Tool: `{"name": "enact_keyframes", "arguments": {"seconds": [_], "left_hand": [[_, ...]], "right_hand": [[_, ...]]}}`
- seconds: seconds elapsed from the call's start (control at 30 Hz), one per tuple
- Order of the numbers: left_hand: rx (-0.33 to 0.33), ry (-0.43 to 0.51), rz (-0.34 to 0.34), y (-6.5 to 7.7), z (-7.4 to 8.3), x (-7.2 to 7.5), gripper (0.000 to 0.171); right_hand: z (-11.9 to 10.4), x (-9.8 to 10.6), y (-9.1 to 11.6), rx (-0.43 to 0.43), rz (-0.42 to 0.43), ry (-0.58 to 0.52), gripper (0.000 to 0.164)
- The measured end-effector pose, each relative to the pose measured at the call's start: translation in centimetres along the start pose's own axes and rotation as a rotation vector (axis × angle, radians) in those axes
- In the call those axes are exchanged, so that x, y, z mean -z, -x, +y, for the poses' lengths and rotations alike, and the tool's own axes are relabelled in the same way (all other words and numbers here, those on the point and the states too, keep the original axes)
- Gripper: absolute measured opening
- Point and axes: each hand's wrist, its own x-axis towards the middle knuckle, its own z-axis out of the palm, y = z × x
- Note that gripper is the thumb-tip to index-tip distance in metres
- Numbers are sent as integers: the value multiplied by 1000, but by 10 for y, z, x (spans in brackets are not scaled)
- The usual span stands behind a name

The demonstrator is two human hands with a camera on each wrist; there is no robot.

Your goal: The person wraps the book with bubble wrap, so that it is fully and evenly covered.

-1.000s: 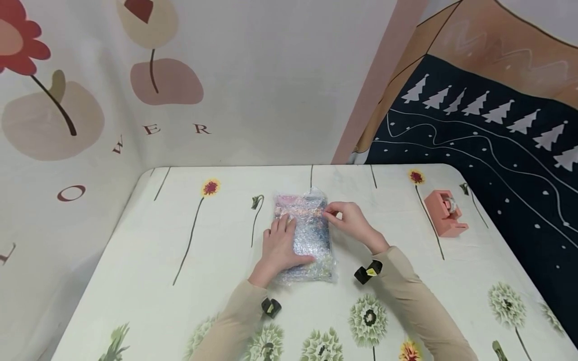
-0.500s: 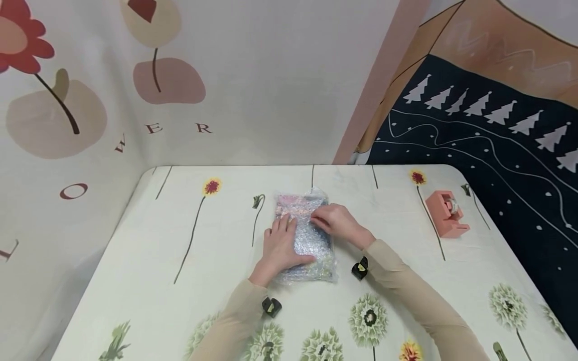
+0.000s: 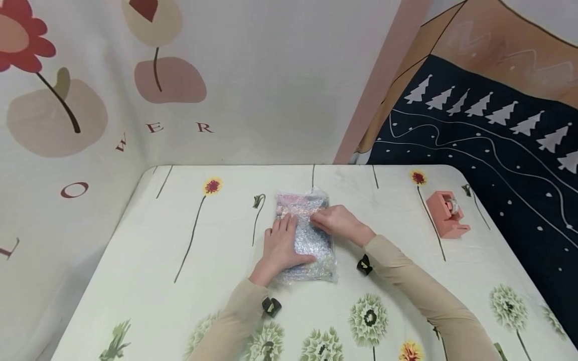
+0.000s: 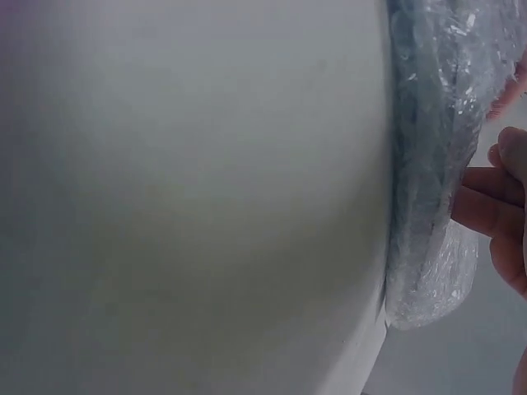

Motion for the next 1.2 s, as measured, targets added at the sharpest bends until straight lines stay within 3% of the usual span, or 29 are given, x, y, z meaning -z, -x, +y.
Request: {"name": "enact_keyframes", "arguments": {"seconds": [0.23, 0.7, 0.93, 1.2], "left_hand": [[-47, 11, 28, 3, 0, -1, 99], [-82, -5, 22, 5, -1, 0, 79], [-74, -42, 3, 5, -1, 1, 75], [-84, -43, 5, 5, -1, 1, 75]], "right_hand": [[-2, 2, 3, 86, -14, 75, 12], [-2, 2, 4, 120, -15, 92, 12], [-1, 5, 4, 120, -70, 61, 10], [0, 9, 6, 137, -71, -24, 12]]}}
